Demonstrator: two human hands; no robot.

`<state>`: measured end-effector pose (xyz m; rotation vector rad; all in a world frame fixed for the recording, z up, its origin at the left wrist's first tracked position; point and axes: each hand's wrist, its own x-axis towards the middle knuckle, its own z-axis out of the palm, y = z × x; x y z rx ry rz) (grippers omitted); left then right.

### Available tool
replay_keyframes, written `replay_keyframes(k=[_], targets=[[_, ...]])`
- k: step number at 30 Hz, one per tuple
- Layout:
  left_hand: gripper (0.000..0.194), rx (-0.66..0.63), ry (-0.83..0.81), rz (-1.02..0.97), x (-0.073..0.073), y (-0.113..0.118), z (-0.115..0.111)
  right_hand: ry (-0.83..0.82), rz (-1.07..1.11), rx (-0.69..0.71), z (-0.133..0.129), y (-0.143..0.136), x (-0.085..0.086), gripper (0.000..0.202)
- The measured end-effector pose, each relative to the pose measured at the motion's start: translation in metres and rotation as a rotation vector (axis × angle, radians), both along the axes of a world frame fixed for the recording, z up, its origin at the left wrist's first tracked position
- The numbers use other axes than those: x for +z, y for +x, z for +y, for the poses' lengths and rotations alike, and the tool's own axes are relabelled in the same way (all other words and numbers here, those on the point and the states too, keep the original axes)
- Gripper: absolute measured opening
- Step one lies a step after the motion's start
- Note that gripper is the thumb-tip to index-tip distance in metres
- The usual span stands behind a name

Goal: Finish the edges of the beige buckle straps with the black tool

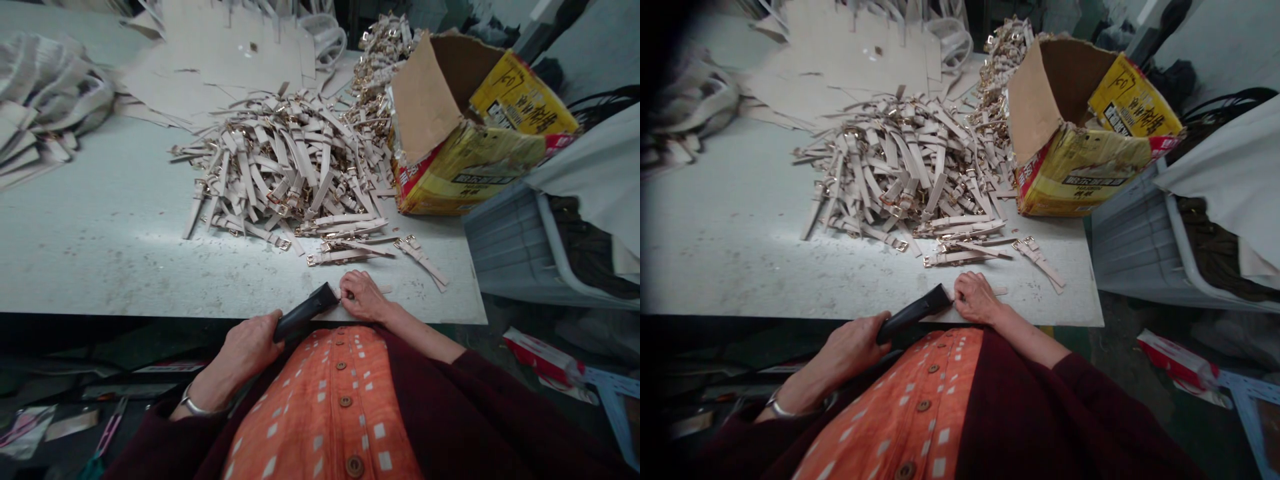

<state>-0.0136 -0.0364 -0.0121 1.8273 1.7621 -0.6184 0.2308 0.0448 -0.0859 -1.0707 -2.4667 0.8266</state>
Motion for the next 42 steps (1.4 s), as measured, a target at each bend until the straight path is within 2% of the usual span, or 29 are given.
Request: replay_keyframes(k=[3, 7, 9, 11, 13, 17, 20, 27, 31, 35, 39, 42], targets=[[0.030, 0.008, -0.012, -0.005, 0.001, 0.000, 0.000, -0.067, 0.163, -0.059, 0.000, -0.005, -0.001, 0.004], [0.030, 0.002, 0.004, -0.008, 0.002, 0.001, -0.001, -0.171, 0.368, -0.242, 0.003, -0.009, -0.006, 0.008], [0.029, 0.008, -0.003, -0.005, 0.003, 0.002, 0.000, -0.207, 0.435, -0.339, 0.004, -0.007, -0.007, 0.011], [0.028, 0.018, -0.019, -0.001, 0.004, 0.002, 0.000, -0.204, 0.446, -0.379, 0.002, -0.001, -0.008, 0.012], [0.029, 0.014, -0.025, -0.008, 0.004, 0.002, 0.001, -0.137, 0.368, -0.326, -0.002, 0.007, -0.009, 0.012], [0.027, -0.011, -0.020, -0.013, 0.004, -0.002, 0.001, 0.055, 0.156, -0.129, -0.011, 0.024, -0.015, 0.016], [0.028, -0.030, -0.021, 0.001, 0.004, -0.004, 0.002, 0.109, 0.107, -0.120, -0.012, 0.029, -0.022, 0.021], [0.030, -0.036, -0.003, -0.003, 0.004, 0.009, 0.010, 0.110, 0.155, -0.092, -0.006, 0.026, -0.025, 0.016], [0.028, 0.022, 0.019, -0.019, 0.004, 0.017, 0.013, 0.094, 0.160, -0.087, -0.005, 0.027, -0.025, 0.017], [0.027, 0.080, 0.027, 0.062, 0.013, 0.015, 0.011, 0.069, 0.168, -0.070, -0.004, 0.030, -0.028, 0.021], [0.027, -0.004, 0.018, 0.041, 0.023, 0.022, 0.009, 0.060, 0.206, -0.068, -0.004, 0.030, -0.026, 0.022], [0.029, -0.059, 0.014, 0.011, 0.022, 0.032, 0.011, 0.057, 0.235, -0.078, -0.004, 0.031, -0.023, 0.023]])
